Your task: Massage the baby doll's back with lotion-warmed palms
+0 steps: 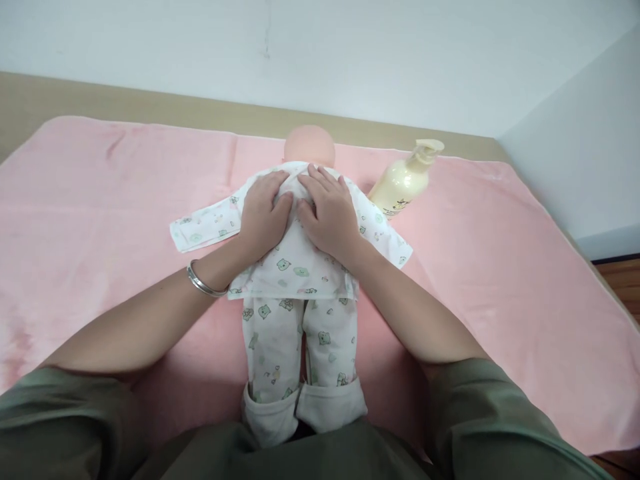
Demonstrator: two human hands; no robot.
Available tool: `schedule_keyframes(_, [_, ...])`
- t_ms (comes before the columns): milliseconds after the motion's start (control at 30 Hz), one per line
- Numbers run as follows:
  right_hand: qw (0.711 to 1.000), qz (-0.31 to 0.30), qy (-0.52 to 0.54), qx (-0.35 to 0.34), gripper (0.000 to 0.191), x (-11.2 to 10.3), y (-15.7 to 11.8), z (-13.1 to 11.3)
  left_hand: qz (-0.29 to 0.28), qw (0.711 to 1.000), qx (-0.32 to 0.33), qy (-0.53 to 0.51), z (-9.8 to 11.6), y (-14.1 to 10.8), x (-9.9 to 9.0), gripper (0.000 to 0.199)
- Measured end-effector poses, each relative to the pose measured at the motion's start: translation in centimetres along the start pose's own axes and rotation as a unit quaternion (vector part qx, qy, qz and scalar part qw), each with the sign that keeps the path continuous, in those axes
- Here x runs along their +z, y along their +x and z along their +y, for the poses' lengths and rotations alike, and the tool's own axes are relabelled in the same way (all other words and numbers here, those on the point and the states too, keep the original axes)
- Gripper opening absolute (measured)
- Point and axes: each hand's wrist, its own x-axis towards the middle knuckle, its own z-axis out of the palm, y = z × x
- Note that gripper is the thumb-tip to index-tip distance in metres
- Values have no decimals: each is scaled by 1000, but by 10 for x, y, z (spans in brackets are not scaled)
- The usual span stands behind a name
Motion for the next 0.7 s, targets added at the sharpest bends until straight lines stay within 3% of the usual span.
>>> schedule_keyframes(533, [1000, 9, -16, -6, 53, 1, -1, -3, 15, 1000, -17, -9, 1, -2, -1, 47])
schedule_keyframes(700, [998, -39, -51, -22, 54, -10, -2, -6, 21, 1000, -2, -18, -2, -1, -1, 46])
